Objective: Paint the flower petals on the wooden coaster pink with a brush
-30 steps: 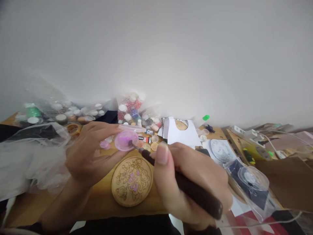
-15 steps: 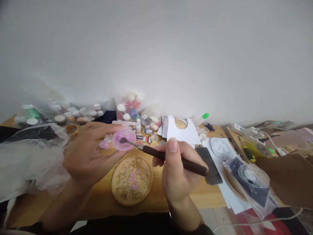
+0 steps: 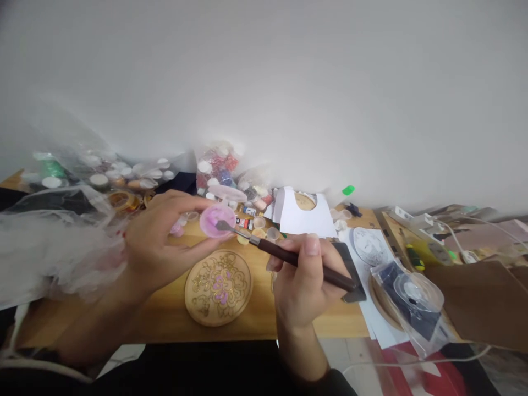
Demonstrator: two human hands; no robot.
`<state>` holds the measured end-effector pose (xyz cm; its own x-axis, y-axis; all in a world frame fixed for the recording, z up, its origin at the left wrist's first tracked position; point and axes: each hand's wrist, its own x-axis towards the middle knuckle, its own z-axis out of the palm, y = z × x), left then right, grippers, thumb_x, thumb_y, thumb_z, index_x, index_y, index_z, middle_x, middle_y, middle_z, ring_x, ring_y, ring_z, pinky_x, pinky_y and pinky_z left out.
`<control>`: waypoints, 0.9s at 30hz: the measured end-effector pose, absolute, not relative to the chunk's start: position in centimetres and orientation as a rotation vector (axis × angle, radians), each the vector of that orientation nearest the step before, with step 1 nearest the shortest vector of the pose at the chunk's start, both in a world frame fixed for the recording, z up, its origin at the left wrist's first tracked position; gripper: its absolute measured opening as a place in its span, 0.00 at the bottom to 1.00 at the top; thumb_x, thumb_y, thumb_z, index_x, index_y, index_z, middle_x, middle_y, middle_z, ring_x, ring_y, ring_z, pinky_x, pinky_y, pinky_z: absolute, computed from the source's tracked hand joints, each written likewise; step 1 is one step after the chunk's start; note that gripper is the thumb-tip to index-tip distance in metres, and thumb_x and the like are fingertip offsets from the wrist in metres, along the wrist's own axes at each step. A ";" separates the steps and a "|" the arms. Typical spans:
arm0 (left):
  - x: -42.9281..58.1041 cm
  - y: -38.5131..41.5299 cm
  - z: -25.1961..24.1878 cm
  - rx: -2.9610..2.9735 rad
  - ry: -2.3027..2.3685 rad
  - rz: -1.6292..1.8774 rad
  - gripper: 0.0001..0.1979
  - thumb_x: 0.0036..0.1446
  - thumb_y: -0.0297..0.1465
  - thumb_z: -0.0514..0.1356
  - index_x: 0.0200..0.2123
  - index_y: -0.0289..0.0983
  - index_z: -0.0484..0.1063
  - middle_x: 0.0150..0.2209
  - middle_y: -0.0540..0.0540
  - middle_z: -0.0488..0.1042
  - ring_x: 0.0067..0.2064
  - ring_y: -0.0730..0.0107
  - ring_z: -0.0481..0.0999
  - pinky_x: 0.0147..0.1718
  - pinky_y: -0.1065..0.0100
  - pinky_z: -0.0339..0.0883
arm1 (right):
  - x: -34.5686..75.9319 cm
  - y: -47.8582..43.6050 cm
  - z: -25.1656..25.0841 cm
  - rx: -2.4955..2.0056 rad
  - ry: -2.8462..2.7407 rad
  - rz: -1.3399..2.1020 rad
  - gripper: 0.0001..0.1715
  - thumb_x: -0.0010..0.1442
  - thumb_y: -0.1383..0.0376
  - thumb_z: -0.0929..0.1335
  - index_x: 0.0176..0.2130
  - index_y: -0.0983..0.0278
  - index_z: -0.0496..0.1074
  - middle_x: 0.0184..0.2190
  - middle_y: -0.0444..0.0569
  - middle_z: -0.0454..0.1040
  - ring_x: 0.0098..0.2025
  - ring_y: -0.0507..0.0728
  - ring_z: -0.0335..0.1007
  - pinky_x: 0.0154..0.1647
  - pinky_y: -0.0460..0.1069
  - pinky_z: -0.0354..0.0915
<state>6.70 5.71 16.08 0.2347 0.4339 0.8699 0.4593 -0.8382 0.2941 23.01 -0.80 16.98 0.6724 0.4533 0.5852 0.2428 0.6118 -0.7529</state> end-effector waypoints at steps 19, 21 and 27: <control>4.8 3.4 4.6 -2.771 -1.339 -1.503 0.12 0.61 0.32 0.66 0.47 0.40 0.73 0.42 0.47 0.83 0.43 0.62 0.83 0.43 0.60 0.77 | 22.6 -2.9 5.9 -1.095 -0.688 0.579 0.20 0.57 0.52 0.74 0.23 0.61 0.69 0.18 0.36 0.71 0.14 0.46 0.61 0.14 0.43 0.58; 4.6 3.6 3.6 -2.783 -1.356 -1.440 0.11 0.63 0.35 0.66 0.47 0.38 0.73 0.42 0.46 0.83 0.43 0.62 0.82 0.44 0.60 0.77 | 22.4 -3.0 5.2 -1.106 -0.671 0.616 0.20 0.57 0.51 0.74 0.25 0.60 0.70 0.18 0.36 0.70 0.15 0.46 0.61 0.15 0.43 0.59; 4.5 4.1 2.6 -2.862 -1.436 -1.368 0.12 0.64 0.38 0.65 0.48 0.39 0.73 0.44 0.46 0.82 0.46 0.62 0.81 0.46 0.59 0.77 | 22.2 -2.9 3.7 -1.161 -0.560 0.718 0.23 0.54 0.48 0.76 0.26 0.61 0.70 0.20 0.37 0.71 0.17 0.47 0.61 0.18 0.46 0.58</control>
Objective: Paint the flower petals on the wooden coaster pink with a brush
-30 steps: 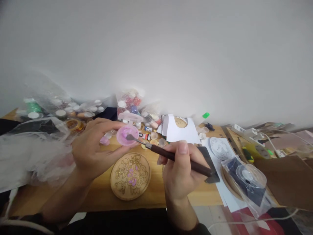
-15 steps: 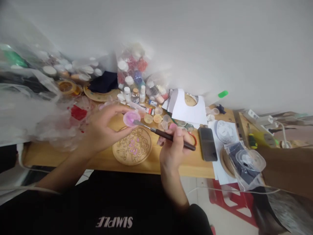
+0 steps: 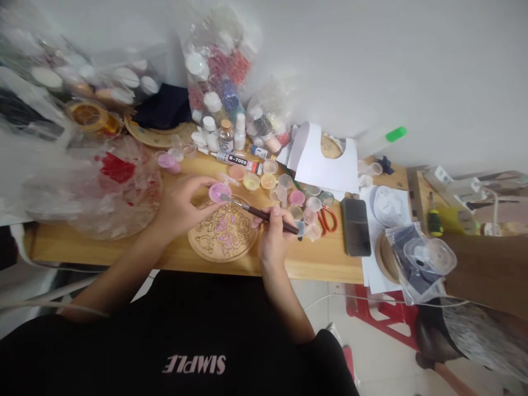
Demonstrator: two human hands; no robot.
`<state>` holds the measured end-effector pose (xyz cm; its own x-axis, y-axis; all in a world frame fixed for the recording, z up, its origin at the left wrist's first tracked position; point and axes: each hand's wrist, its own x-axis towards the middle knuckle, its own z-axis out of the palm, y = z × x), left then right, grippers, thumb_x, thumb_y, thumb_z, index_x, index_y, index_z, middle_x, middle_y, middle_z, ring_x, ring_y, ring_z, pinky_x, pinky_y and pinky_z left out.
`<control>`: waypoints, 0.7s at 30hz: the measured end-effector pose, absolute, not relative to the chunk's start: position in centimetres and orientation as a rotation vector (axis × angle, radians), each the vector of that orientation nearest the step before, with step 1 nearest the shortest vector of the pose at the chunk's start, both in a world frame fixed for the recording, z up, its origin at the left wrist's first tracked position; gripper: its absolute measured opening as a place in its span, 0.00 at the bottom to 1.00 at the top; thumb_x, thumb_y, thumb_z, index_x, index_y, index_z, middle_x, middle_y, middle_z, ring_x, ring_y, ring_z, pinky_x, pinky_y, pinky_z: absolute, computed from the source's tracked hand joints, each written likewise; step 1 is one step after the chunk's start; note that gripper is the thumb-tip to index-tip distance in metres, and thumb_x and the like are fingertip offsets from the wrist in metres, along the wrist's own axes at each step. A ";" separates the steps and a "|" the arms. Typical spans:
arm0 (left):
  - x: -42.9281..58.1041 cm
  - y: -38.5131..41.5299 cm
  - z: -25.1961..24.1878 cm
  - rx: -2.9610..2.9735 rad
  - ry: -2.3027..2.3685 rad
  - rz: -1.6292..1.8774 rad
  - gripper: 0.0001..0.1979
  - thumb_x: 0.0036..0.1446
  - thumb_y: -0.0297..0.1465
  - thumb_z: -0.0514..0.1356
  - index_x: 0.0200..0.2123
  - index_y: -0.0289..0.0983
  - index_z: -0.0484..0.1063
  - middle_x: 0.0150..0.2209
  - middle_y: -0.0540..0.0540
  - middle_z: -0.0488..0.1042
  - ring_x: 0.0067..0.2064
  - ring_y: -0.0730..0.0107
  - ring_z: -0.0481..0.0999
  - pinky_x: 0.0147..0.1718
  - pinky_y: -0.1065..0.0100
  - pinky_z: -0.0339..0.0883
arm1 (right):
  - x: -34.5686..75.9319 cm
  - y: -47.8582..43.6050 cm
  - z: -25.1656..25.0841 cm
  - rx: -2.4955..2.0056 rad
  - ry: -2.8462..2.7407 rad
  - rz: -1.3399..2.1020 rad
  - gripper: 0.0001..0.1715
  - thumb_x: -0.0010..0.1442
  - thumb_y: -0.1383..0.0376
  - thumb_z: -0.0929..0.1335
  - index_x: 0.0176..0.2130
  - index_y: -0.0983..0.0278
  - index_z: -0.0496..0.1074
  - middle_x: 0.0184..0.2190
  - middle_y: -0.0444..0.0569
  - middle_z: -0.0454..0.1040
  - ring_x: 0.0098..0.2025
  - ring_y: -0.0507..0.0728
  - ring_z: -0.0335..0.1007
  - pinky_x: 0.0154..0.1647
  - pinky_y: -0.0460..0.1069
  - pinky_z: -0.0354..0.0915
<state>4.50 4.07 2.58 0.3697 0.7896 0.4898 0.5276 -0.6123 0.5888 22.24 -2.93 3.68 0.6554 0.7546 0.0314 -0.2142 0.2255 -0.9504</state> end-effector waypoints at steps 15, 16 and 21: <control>3.6 4.4 0.7 2.089 1.361 1.065 0.13 0.58 0.29 0.68 0.47 0.41 0.74 0.46 0.47 0.82 0.49 0.61 0.81 0.52 0.58 0.75 | 25.9 -5.7 1.9 -1.295 -0.559 0.803 0.21 0.52 0.51 0.77 0.24 0.61 0.70 0.19 0.37 0.73 0.15 0.46 0.64 0.15 0.43 0.59; 3.6 4.4 0.7 2.085 1.371 1.064 0.13 0.58 0.29 0.68 0.47 0.41 0.74 0.46 0.47 0.82 0.49 0.60 0.81 0.52 0.58 0.75 | 26.1 -6.0 1.8 -1.310 -0.562 0.808 0.21 0.52 0.52 0.77 0.24 0.61 0.70 0.19 0.37 0.73 0.15 0.47 0.64 0.15 0.44 0.59; 3.7 4.4 0.7 2.033 1.431 1.034 0.14 0.58 0.28 0.68 0.46 0.41 0.73 0.47 0.46 0.81 0.48 0.60 0.81 0.52 0.58 0.75 | 25.9 -6.3 1.3 -1.358 -0.579 0.834 0.21 0.52 0.52 0.78 0.23 0.62 0.72 0.19 0.39 0.74 0.16 0.49 0.66 0.16 0.45 0.60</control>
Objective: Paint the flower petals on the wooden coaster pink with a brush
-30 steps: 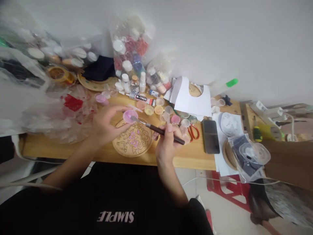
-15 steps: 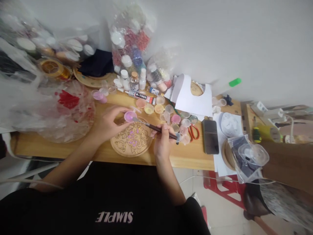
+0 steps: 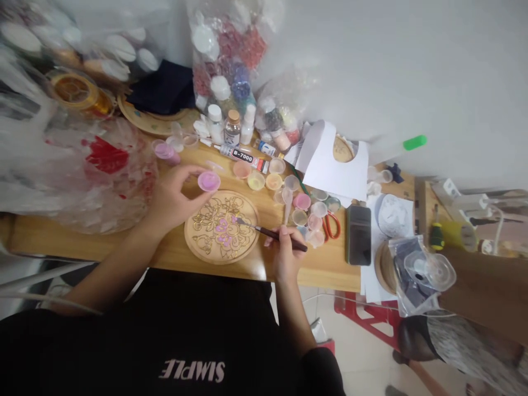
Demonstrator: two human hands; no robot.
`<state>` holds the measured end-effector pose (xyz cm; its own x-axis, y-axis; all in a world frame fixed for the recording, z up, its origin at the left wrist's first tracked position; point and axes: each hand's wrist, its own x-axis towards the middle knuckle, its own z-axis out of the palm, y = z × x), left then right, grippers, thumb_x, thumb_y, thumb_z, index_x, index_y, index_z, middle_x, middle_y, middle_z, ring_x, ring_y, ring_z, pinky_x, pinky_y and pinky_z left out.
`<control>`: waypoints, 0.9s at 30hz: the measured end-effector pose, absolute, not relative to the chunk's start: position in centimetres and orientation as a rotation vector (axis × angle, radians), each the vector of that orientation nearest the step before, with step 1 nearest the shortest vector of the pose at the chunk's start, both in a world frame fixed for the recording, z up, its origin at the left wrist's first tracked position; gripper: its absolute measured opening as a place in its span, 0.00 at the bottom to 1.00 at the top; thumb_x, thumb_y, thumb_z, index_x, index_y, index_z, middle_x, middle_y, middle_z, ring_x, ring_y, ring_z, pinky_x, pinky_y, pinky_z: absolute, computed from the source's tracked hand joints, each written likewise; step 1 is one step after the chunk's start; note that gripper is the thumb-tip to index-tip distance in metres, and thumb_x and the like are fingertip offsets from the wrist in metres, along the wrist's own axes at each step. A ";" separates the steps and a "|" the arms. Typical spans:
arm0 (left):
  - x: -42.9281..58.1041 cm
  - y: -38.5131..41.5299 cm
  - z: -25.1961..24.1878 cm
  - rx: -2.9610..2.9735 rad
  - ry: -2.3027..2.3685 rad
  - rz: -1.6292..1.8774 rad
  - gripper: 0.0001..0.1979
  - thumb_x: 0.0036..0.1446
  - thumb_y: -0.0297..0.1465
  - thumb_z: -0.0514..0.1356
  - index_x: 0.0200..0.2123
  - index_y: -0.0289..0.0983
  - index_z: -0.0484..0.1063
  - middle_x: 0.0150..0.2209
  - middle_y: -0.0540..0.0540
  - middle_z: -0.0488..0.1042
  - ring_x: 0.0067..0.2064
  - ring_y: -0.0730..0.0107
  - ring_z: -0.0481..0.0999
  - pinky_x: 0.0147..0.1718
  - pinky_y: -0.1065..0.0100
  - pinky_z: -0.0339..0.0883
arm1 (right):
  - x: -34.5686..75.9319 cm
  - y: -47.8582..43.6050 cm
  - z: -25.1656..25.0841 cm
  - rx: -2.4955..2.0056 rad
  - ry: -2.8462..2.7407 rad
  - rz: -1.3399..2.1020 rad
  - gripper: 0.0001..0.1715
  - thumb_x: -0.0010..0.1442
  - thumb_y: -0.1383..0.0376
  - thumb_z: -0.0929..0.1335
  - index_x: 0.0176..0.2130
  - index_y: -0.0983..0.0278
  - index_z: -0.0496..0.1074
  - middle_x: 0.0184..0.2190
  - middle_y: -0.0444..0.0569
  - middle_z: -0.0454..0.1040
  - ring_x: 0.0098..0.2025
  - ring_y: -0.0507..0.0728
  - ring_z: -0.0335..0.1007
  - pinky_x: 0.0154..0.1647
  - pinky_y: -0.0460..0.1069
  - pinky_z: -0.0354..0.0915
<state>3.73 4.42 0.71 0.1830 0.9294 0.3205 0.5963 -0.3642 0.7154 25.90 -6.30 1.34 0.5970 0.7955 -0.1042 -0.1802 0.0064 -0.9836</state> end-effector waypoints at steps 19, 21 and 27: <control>3.5 4.8 0.3 2.044 1.613 0.795 0.11 0.61 0.27 0.65 0.48 0.38 0.72 0.47 0.42 0.79 0.51 0.55 0.77 0.53 0.56 0.72 | 25.5 -6.1 0.8 -1.552 -0.728 0.860 0.23 0.56 0.47 0.76 0.26 0.61 0.71 0.17 0.38 0.72 0.18 0.52 0.69 0.22 0.48 0.64; 3.5 4.8 0.2 2.055 1.603 0.803 0.11 0.61 0.27 0.64 0.48 0.37 0.72 0.47 0.42 0.79 0.51 0.55 0.78 0.53 0.55 0.72 | 25.5 -6.1 0.9 -1.542 -0.748 0.850 0.23 0.57 0.47 0.76 0.25 0.61 0.72 0.17 0.37 0.72 0.18 0.52 0.69 0.22 0.48 0.65; 3.4 4.8 -0.1 2.049 1.575 0.842 0.13 0.60 0.26 0.64 0.48 0.38 0.72 0.48 0.42 0.79 0.52 0.55 0.78 0.53 0.55 0.72 | 25.6 -6.3 1.1 -1.547 -0.771 0.847 0.22 0.58 0.48 0.75 0.25 0.60 0.72 0.17 0.38 0.73 0.18 0.51 0.69 0.23 0.48 0.65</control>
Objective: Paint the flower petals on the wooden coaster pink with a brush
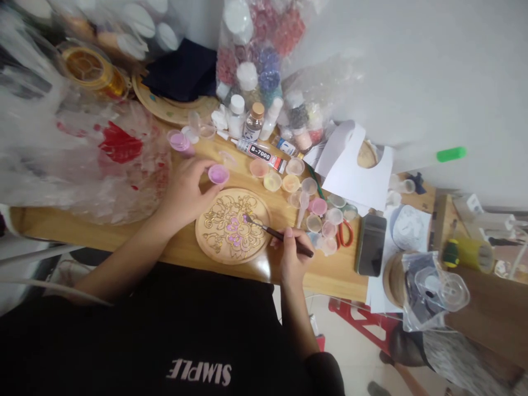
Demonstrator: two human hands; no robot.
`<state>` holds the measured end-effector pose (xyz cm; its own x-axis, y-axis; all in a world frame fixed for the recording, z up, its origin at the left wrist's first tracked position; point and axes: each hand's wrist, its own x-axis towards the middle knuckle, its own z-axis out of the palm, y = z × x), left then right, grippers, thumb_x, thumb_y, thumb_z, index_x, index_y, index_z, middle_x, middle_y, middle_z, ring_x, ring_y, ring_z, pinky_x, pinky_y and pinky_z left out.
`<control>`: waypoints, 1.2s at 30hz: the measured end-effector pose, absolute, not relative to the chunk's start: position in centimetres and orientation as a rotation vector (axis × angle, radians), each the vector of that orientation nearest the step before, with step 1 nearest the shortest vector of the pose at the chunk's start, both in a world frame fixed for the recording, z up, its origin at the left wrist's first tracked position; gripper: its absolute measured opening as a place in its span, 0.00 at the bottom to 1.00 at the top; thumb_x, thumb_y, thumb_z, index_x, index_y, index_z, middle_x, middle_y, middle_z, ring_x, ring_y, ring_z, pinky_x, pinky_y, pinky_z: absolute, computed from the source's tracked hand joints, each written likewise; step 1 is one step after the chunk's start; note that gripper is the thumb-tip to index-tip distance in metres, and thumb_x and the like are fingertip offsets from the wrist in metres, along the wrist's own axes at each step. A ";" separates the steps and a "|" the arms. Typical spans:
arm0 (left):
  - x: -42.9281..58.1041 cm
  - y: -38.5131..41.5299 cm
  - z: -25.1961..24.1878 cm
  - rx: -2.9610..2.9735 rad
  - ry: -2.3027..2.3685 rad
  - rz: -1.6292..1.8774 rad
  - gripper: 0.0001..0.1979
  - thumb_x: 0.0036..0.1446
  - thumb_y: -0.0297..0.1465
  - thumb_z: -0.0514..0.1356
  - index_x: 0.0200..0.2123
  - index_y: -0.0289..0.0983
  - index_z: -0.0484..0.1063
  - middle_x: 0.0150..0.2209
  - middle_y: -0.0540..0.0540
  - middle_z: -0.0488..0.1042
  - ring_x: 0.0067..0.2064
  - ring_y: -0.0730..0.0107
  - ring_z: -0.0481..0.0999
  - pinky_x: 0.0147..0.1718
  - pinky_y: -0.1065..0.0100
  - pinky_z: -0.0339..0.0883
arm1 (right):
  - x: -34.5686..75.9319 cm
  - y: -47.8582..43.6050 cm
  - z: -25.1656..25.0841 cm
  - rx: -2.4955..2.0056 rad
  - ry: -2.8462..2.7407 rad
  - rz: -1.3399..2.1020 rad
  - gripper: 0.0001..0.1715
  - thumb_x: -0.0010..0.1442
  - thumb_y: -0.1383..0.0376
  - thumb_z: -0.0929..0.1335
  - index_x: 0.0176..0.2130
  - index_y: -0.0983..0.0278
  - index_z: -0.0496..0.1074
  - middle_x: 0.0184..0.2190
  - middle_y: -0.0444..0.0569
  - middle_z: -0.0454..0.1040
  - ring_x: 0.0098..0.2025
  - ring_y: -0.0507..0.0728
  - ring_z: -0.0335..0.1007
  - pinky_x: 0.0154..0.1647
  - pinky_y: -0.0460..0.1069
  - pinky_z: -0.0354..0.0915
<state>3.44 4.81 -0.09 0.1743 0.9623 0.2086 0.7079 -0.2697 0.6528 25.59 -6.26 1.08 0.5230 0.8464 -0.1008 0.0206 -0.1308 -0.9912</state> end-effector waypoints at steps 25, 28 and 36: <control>3.7 4.7 0.5 2.012 1.605 0.781 0.12 0.62 0.27 0.64 0.49 0.38 0.72 0.49 0.42 0.78 0.54 0.54 0.76 0.56 0.54 0.70 | 25.2 -6.3 2.0 -1.578 -0.847 0.779 0.21 0.60 0.49 0.73 0.25 0.61 0.74 0.17 0.39 0.73 0.18 0.52 0.68 0.23 0.49 0.64; 3.7 4.6 0.5 2.020 1.608 0.792 0.12 0.61 0.27 0.64 0.48 0.38 0.72 0.49 0.43 0.78 0.54 0.55 0.77 0.55 0.55 0.71 | 25.1 -6.3 2.1 -1.589 -0.843 0.780 0.21 0.60 0.49 0.73 0.25 0.61 0.74 0.17 0.39 0.73 0.18 0.52 0.68 0.23 0.50 0.64; 3.7 4.8 0.6 2.018 1.601 0.761 0.12 0.61 0.26 0.64 0.48 0.38 0.72 0.48 0.41 0.78 0.54 0.53 0.76 0.55 0.53 0.71 | 25.1 -6.2 1.9 -1.568 -0.850 0.782 0.21 0.61 0.50 0.73 0.26 0.61 0.74 0.17 0.38 0.73 0.19 0.51 0.69 0.24 0.49 0.64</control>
